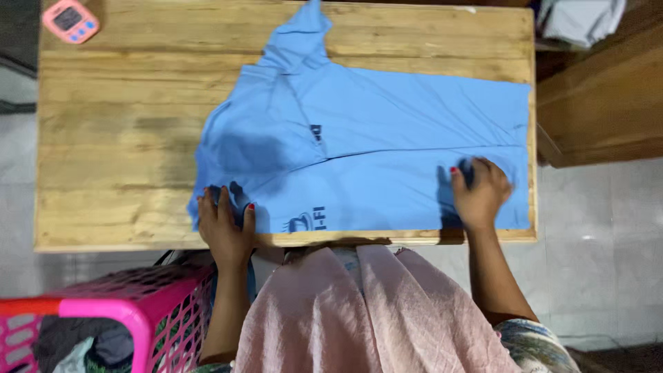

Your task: The person takes a light blue shirt and a grey and green shirt from a laundry basket, folds them one at a time on a wooden table, and places them inside a wooden closet.

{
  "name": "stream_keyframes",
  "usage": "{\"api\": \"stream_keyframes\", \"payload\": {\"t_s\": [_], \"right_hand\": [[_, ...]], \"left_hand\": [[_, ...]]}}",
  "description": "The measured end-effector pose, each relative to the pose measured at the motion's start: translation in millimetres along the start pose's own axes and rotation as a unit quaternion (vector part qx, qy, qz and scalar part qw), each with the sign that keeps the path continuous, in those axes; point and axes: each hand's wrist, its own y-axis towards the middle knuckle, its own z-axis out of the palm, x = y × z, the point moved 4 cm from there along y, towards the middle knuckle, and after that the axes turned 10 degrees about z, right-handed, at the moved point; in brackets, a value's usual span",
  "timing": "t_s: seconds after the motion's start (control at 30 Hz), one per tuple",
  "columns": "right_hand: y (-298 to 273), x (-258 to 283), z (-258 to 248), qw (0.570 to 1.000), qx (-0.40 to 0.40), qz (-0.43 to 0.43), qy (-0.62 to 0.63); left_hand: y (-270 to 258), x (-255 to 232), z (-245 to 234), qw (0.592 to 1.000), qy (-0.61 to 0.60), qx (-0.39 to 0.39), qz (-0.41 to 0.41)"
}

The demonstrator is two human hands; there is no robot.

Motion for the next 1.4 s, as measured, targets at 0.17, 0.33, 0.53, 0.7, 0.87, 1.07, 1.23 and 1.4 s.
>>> {"api": "stream_keyframes", "payload": {"t_s": [0.17,0.33,0.53,0.7,0.87,1.07,1.23,1.4], "right_hand": [[-9,154,58,0.952,0.089,-0.250,0.155],[-50,295,100,0.902,0.199,-0.363,0.121],[-37,320,141,0.936,0.217,-0.278,-0.019],[-3,271,178,0.964,0.154,-0.200,0.083],[34,222,213,0.901,0.290,0.046,0.319],[53,227,200,0.853,0.339,0.064,0.391],[66,232,203,0.889,0.323,0.095,0.311],[64,246,206,0.911,0.320,0.073,0.251]], "left_hand": [[2,10,-30,0.991,-0.118,-0.024,0.063],[9,12,-44,0.976,-0.194,-0.027,0.096],[22,46,-43,0.947,-0.315,0.033,-0.047],[73,49,-44,0.951,-0.305,0.027,-0.035],[158,28,-6,0.973,-0.216,0.068,0.050],[247,11,64,0.993,-0.080,0.075,0.047],[278,19,107,0.982,-0.155,0.106,-0.020],[283,27,113,0.963,-0.258,0.077,-0.006]]}}
